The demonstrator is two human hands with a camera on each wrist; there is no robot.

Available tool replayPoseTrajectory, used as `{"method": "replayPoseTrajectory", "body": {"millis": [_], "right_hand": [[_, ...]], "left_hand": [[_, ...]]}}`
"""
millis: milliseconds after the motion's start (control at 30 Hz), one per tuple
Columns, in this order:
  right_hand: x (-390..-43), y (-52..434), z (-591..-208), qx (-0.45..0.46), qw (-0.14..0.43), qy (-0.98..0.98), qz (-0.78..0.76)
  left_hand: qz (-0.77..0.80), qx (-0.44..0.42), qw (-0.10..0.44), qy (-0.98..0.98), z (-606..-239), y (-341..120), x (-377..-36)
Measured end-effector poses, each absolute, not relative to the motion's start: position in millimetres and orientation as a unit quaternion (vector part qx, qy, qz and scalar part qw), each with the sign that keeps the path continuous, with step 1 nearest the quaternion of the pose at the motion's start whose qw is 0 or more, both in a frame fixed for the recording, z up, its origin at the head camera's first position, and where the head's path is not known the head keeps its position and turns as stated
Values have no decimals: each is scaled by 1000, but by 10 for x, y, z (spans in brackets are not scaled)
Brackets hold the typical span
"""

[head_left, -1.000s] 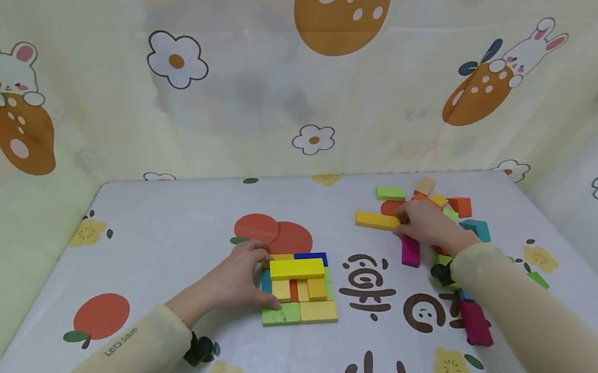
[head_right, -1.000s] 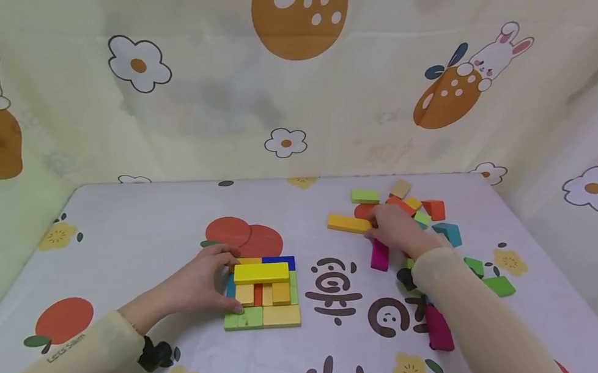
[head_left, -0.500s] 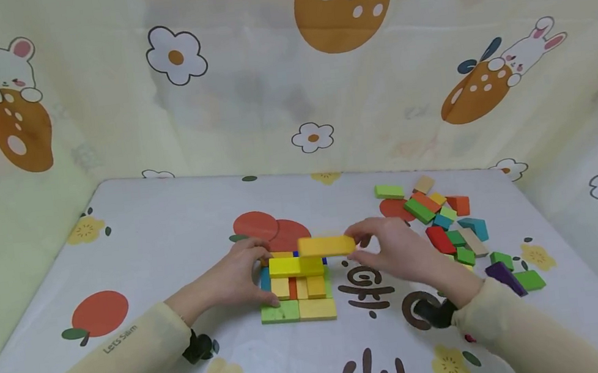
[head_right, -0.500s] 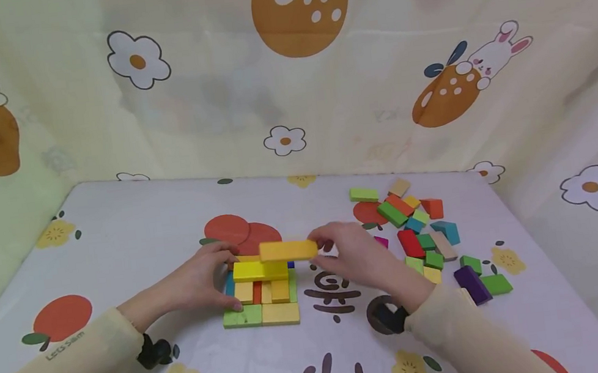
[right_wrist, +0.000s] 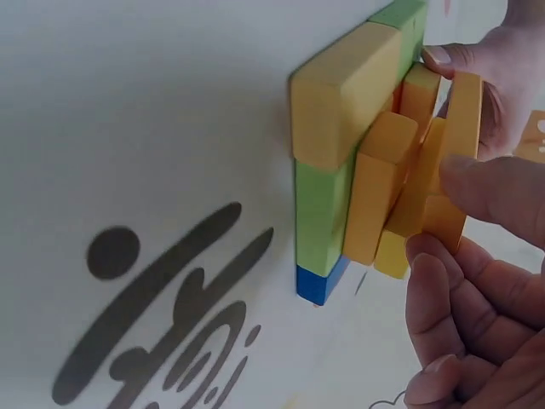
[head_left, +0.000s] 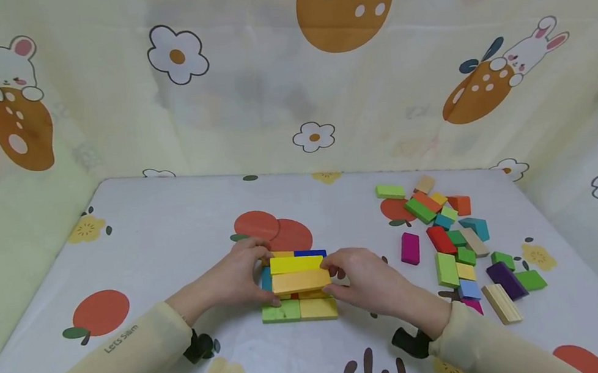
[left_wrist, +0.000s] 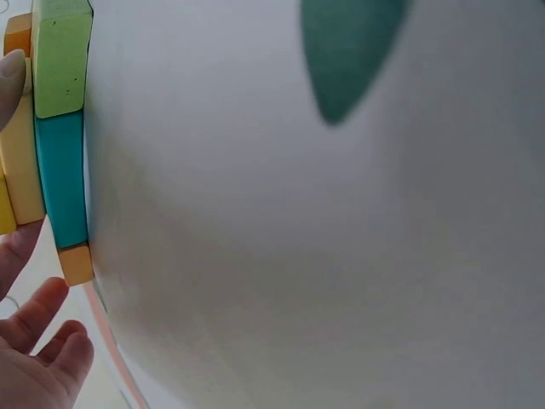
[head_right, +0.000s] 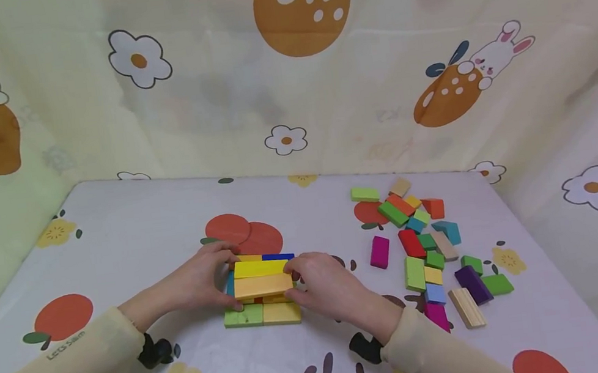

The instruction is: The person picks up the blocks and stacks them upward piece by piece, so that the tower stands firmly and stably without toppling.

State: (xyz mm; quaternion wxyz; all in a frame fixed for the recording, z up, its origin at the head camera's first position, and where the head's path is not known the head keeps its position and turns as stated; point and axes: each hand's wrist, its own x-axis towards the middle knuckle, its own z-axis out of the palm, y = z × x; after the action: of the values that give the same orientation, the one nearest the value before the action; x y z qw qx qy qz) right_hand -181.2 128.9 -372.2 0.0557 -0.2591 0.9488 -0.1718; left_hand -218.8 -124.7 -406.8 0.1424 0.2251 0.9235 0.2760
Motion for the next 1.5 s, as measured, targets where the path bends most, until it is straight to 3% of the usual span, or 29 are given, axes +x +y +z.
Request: {"method": "replayPoseTrajectory", "body": {"millis": [533,967,1500], "right_hand": [[-1812,1288,-3734,-216,71,952,-206],[-2089,1512,-3844,-229,160,937,-208],[-2092,1507,-3872,-236,152,935,-216]], "left_hand": [[264,219,143,928,-4036,-1244,-2170],[245,219,131,935,-4008,-1294,-2130],[239,220,132,936,-4003,-1278,-2118]]}}
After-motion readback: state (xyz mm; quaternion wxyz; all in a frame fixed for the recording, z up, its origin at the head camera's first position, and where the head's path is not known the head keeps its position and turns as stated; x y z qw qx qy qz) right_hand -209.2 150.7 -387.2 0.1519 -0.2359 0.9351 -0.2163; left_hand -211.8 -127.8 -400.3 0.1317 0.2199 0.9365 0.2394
